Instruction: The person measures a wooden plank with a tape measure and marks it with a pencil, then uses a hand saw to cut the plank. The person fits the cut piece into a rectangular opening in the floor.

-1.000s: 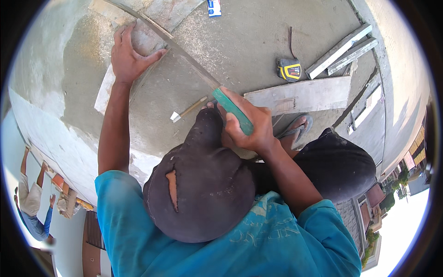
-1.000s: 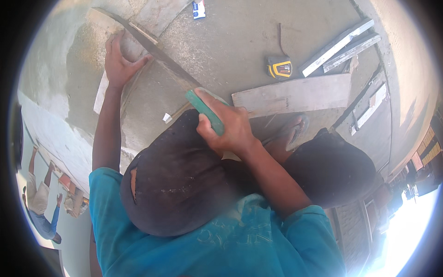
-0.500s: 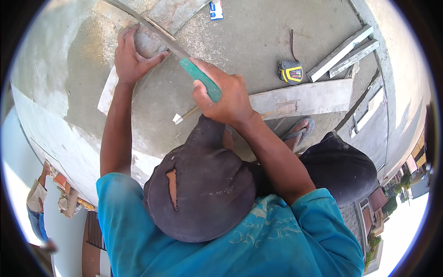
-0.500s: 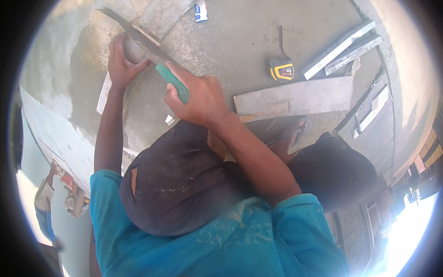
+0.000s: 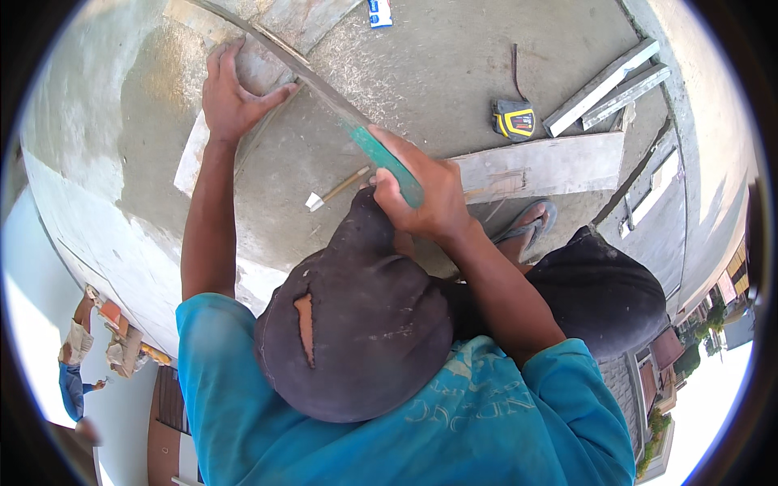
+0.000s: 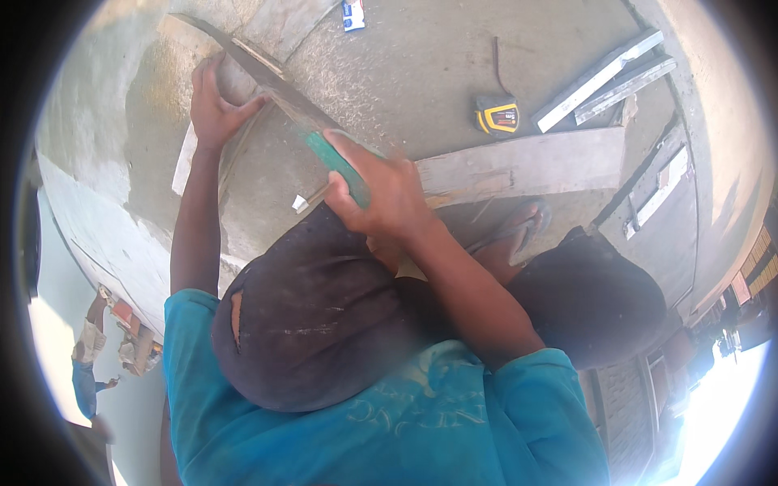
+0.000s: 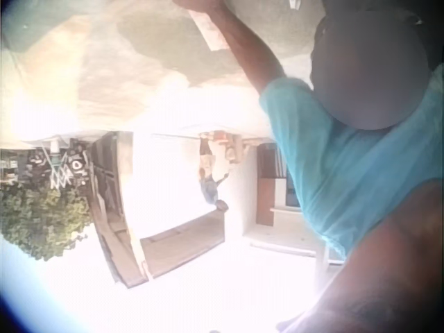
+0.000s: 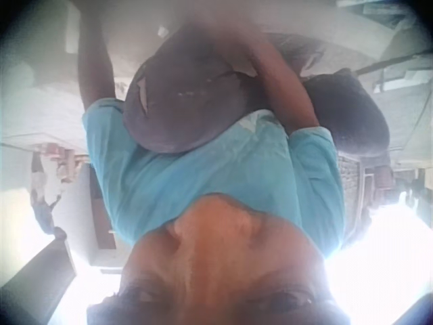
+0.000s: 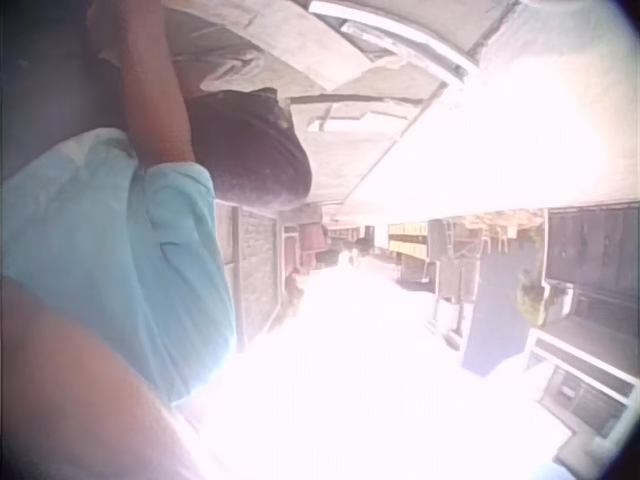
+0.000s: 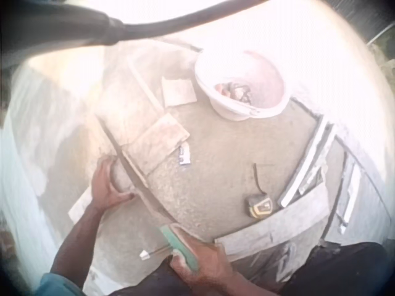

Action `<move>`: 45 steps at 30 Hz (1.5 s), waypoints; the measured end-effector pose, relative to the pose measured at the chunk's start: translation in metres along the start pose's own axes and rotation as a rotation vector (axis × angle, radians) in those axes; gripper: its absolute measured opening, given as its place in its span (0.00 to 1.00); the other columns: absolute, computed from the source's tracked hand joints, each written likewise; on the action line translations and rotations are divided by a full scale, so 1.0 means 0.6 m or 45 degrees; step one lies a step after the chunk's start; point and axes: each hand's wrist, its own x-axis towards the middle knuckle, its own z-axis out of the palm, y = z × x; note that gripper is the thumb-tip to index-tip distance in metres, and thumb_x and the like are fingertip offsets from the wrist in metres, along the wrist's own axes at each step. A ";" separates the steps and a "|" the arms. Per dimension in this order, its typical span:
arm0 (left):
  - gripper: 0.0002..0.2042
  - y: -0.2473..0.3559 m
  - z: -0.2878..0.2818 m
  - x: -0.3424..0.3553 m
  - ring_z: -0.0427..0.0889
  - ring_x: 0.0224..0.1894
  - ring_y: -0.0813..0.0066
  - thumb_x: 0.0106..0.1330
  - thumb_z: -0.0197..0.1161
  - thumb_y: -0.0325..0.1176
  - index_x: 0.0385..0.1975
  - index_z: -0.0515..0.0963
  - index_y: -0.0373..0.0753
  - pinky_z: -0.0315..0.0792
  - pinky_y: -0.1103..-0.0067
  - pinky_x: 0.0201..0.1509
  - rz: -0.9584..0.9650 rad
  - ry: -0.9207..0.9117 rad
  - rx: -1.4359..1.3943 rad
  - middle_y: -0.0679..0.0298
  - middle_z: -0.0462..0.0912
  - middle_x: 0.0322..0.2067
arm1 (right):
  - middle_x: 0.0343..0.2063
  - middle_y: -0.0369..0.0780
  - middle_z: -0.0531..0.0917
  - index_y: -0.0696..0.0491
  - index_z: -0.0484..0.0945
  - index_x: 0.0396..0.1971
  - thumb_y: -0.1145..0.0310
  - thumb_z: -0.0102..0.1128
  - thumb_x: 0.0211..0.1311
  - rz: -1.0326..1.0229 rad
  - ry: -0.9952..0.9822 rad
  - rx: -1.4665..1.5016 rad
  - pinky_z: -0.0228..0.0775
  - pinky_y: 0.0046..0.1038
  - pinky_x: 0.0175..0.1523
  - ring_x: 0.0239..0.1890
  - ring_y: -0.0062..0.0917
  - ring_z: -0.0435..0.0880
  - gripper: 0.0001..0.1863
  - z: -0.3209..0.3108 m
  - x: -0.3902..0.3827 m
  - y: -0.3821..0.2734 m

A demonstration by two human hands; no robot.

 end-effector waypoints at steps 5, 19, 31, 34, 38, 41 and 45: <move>0.50 0.009 -0.003 0.009 0.76 0.57 0.51 0.38 0.80 0.61 0.61 0.69 0.39 0.73 0.62 0.58 -0.023 -0.005 0.025 0.52 0.70 0.58 | 0.41 0.49 0.87 0.60 0.75 0.58 0.71 0.56 0.59 -0.083 0.099 -0.019 0.79 0.28 0.45 0.40 0.32 0.89 0.25 -0.056 -0.123 0.012; 0.50 0.007 0.003 0.015 0.75 0.58 0.49 0.38 0.80 0.60 0.61 0.69 0.39 0.73 0.61 0.57 -0.006 0.006 0.012 0.49 0.69 0.58 | 0.38 0.50 0.86 0.60 0.76 0.57 0.72 0.58 0.56 0.048 0.061 0.138 0.80 0.31 0.43 0.36 0.38 0.89 0.26 -0.020 -0.052 0.013; 0.49 0.011 0.005 0.014 0.75 0.58 0.48 0.38 0.80 0.61 0.61 0.69 0.40 0.74 0.61 0.56 0.015 0.021 0.016 0.48 0.69 0.59 | 0.42 0.50 0.86 0.57 0.77 0.57 0.69 0.58 0.57 -0.016 0.093 0.156 0.80 0.31 0.44 0.38 0.36 0.89 0.25 0.001 -0.033 0.039; 0.49 0.001 0.006 0.006 0.75 0.57 0.49 0.39 0.80 0.61 0.61 0.69 0.40 0.73 0.61 0.56 0.053 0.050 0.033 0.49 0.69 0.58 | 0.42 0.50 0.86 0.62 0.75 0.57 0.70 0.55 0.62 -0.099 0.019 0.077 0.78 0.28 0.46 0.40 0.27 0.88 0.24 0.015 0.050 0.030; 0.49 -0.003 0.002 0.002 0.75 0.57 0.49 0.39 0.80 0.60 0.61 0.68 0.40 0.73 0.60 0.57 0.034 0.042 0.011 0.49 0.69 0.58 | 0.40 0.48 0.87 0.62 0.76 0.57 0.69 0.55 0.61 -0.095 0.091 0.153 0.78 0.27 0.46 0.39 0.27 0.88 0.24 -0.005 -0.031 0.035; 0.49 0.008 -0.001 0.008 0.75 0.58 0.49 0.39 0.79 0.60 0.61 0.68 0.40 0.73 0.60 0.57 -0.033 -0.006 0.034 0.49 0.69 0.57 | 0.38 0.47 0.87 0.63 0.76 0.56 0.69 0.55 0.62 -0.055 0.069 0.131 0.78 0.29 0.48 0.39 0.29 0.89 0.23 -0.013 -0.041 0.042; 0.49 0.007 0.002 0.005 0.75 0.57 0.51 0.40 0.79 0.60 0.61 0.68 0.39 0.73 0.61 0.57 -0.050 0.051 0.041 0.50 0.69 0.57 | 0.39 0.48 0.87 0.60 0.77 0.56 0.68 0.56 0.61 -0.067 0.018 0.023 0.79 0.30 0.48 0.40 0.32 0.88 0.24 0.016 0.061 0.025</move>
